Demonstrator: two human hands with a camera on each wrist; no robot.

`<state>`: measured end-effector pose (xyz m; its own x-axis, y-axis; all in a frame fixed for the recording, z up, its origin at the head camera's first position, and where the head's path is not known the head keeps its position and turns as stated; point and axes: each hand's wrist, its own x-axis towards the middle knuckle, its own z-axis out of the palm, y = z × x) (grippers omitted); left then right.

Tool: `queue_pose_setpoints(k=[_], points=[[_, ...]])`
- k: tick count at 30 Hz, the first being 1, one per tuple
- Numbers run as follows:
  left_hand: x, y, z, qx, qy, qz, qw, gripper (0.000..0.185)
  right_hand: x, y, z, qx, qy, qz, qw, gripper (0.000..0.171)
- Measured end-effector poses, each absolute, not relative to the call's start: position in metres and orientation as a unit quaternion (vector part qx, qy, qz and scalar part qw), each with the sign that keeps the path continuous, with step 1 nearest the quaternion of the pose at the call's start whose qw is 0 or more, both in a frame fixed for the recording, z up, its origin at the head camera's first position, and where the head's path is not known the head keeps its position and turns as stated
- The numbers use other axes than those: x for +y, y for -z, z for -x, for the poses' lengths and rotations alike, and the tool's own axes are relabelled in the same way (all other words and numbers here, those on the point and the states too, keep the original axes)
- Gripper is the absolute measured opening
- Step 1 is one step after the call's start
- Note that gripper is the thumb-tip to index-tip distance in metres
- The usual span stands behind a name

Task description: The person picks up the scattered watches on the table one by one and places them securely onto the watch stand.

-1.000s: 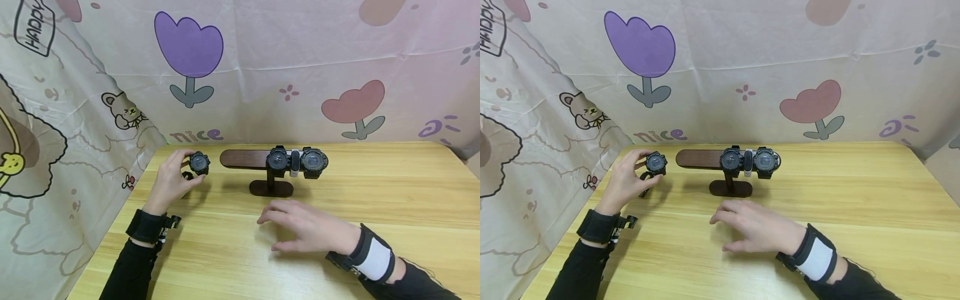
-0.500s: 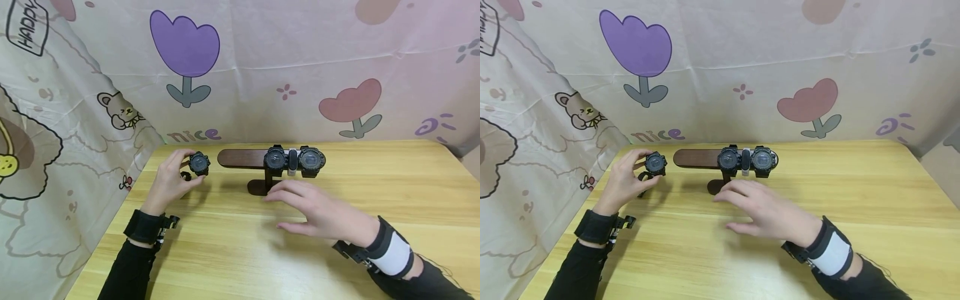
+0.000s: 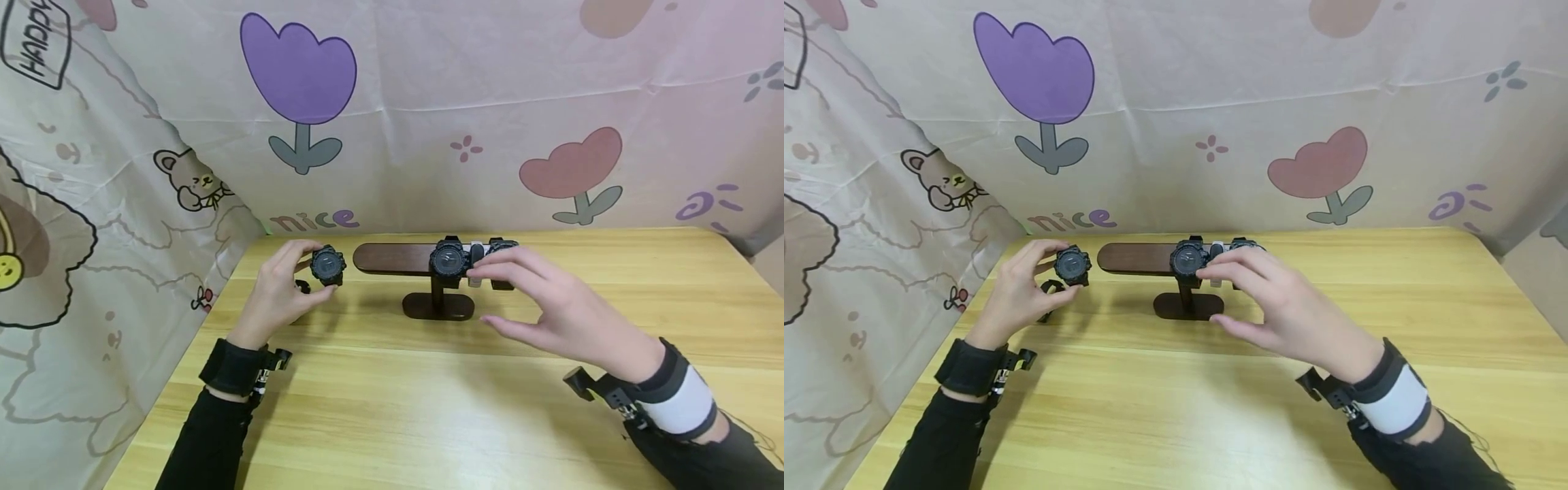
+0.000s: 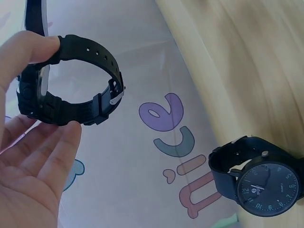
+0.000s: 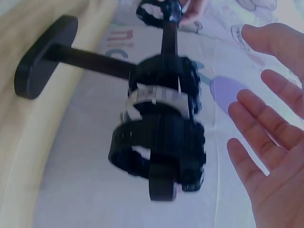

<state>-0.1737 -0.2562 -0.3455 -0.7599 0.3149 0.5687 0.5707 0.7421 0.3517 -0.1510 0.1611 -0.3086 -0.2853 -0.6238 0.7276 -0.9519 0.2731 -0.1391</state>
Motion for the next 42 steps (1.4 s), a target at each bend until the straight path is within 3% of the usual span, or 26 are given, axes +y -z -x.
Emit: queue_pose_setpoints(k=[5, 10, 14, 17, 30, 42], points=[[-0.256, 0.342, 0.174, -0.902, 0.272, 0.246, 0.226, 0.072, 0.174, 0.307, 0.156, -0.773, -0.292, -0.488, 0.28, 0.059], [-0.257, 0.339, 0.175, -0.903, 0.269, 0.253, 0.219, 0.073, 0.19, 0.305, 0.164, -0.795, -0.296, -0.462, 0.258, 0.054], [-0.258, 0.337, 0.176, -0.9, 0.262, 0.268, 0.222, 0.073, 0.204, 0.306, 0.172, -0.823, -0.283, -0.428, 0.245, 0.072], [-0.258, 0.335, 0.177, -0.898, 0.259, 0.278, 0.224, 0.073, 0.213, 0.309, 0.177, -0.846, -0.272, -0.396, 0.234, 0.076], [-0.255, 0.327, 0.181, -0.892, 0.261, 0.304, 0.21, 0.073, 0.225, 0.328, 0.192, -0.891, -0.268, -0.324, 0.172, 0.058], [-0.246, 0.319, 0.183, -0.887, 0.269, 0.323, 0.194, 0.071, 0.221, 0.331, 0.192, -0.895, -0.262, -0.31, 0.183, 0.054]])
